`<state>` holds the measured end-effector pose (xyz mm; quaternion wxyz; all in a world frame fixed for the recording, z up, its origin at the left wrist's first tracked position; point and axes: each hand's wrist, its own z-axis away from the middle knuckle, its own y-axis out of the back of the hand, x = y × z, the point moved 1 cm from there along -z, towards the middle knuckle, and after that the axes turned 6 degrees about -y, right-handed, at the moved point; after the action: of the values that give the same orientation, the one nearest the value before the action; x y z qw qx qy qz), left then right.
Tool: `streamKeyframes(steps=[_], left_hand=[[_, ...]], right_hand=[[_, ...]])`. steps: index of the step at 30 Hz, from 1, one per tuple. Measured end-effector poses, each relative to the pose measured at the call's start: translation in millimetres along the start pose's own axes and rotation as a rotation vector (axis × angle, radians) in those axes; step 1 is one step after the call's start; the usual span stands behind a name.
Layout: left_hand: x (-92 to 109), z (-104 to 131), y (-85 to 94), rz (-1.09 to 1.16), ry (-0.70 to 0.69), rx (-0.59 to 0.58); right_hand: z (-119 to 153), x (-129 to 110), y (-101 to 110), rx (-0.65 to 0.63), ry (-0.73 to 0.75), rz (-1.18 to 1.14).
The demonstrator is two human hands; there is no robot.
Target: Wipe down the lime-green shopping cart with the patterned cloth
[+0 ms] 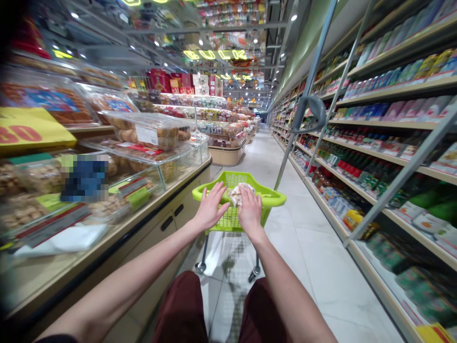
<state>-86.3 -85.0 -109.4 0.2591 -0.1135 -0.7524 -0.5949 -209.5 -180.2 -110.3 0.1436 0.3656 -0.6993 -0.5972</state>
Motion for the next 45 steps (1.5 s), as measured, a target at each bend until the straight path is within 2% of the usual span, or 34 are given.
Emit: streamKeyframes(steps=[2,5,8,10,14,16,18,20,23,26,28,29,31,35,37,38,41,45], left_hand=[[9.1,-9.8,-2.0,0.055,-0.017,-0.020],[5.2,-19.2,-8.7,0.112,0.022,-0.081],[-2.8,-21.5,-14.2,0.111,0.037,-0.089],[0.3,-23.6,-17.9,0.089,0.043,-0.055],[28.5,-38.9,-31.4,0.053,0.009,-0.021],[42.9,-48.7,-39.1,0.040,-0.030,-0.017],[48.7,-54.2,-43.6,0.030,-0.069,-0.014],[42.5,-51.9,-42.6,0.021,-0.113,-0.016],[13.2,-34.0,-31.1,-0.008,-0.128,-0.004],[-21.9,-10.4,-15.8,-0.057,-0.017,0.013],[-33.5,-0.6,-10.3,-0.085,0.057,0.015],[-33.2,0.9,-10.1,-0.096,0.068,0.014],[-20.4,-3.6,-15.3,-0.104,0.027,0.007],[26.5,-28.8,-37.1,-0.072,-0.165,-0.006],[38.5,-36.5,-44.4,-0.058,-0.212,0.005],[38.2,-36.9,-45.8,-0.056,-0.220,0.010],[14.2,-24.6,-40.6,-0.073,-0.200,0.018],[-27.7,-0.6,-23.4,-0.107,-0.056,0.047]], right_hand=[[-4.7,-17.4,-10.7,0.042,-0.011,-0.083],[-9.2,-25.2,-14.9,0.046,-0.010,-0.128],[-6.5,-7.1,-2.5,-0.065,0.091,-0.085],[-1.8,13.1,9.0,-0.110,0.106,-0.040],[7.0,44.6,18.8,-0.111,0.060,0.021],[9.1,51.2,15.4,-0.086,0.043,0.020],[9.9,54.4,10.3,-0.052,0.029,0.009],[10.5,56.2,6.1,-0.037,0.031,-0.001],[12.4,57.2,2.0,-0.027,0.047,0.003],[15.1,54.1,-2.3,0.005,0.040,0.009],[16.6,49.5,-6.3,0.042,0.011,0.005],[17.0,46.8,-8.5,0.060,-0.006,0.001],[17.3,41.5,-12.6,0.086,-0.030,-0.009],[16.4,37.5,-15.4,0.099,-0.017,-0.026],[15.9,40.4,-13.1,0.102,-0.005,-0.021],[15.8,42.9,-11.3,0.103,-0.003,-0.011],[17.2,51.4,-5.8,0.094,-0.014,0.041],[20.4,55.4,-5.2,0.083,-0.021,0.054]])
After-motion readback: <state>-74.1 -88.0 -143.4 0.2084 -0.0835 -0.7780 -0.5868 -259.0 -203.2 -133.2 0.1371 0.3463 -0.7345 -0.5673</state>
